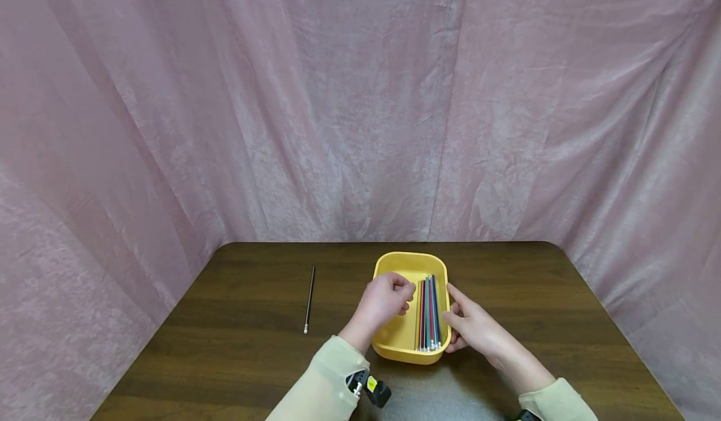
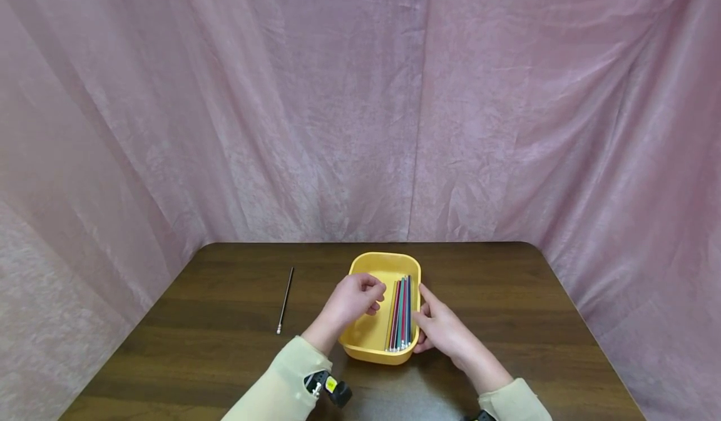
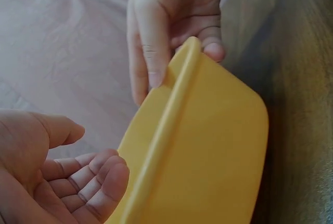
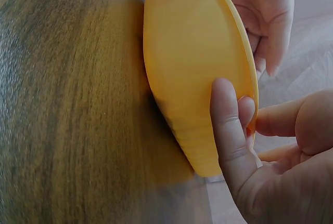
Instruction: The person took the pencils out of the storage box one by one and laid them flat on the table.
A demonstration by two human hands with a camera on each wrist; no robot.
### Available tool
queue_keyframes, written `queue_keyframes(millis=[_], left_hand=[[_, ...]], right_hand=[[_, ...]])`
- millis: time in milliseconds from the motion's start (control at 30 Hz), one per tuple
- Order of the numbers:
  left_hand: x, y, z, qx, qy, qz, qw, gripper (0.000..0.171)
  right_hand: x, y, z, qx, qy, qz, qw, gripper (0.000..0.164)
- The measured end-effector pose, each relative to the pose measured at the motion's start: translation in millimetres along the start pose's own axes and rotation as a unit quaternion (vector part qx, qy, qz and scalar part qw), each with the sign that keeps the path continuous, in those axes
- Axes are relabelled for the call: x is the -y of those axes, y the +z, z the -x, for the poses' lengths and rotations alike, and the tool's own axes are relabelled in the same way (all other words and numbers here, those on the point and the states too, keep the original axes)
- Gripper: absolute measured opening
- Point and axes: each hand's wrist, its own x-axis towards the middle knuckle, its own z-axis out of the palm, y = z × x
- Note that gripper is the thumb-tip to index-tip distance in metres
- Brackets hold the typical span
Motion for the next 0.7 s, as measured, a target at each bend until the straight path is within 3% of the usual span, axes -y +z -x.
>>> queue_keyframes(millis=[367, 700], left_hand=[[8.6, 16.2, -4.3, 0.009, -0.017, -0.03, 0.9994, 0.019], [18.6, 25.8, -8.3, 0.002, 0.005, -0.069, 0.9976, 0.02]], right_hand=[[-1.2, -0.9, 0.1, -0.008, 0.001, 0.004, 1.0, 0.072], [-0.4, -0.3, -0.3, -0.006, -0.007, -0.004, 1.0, 0.071]])
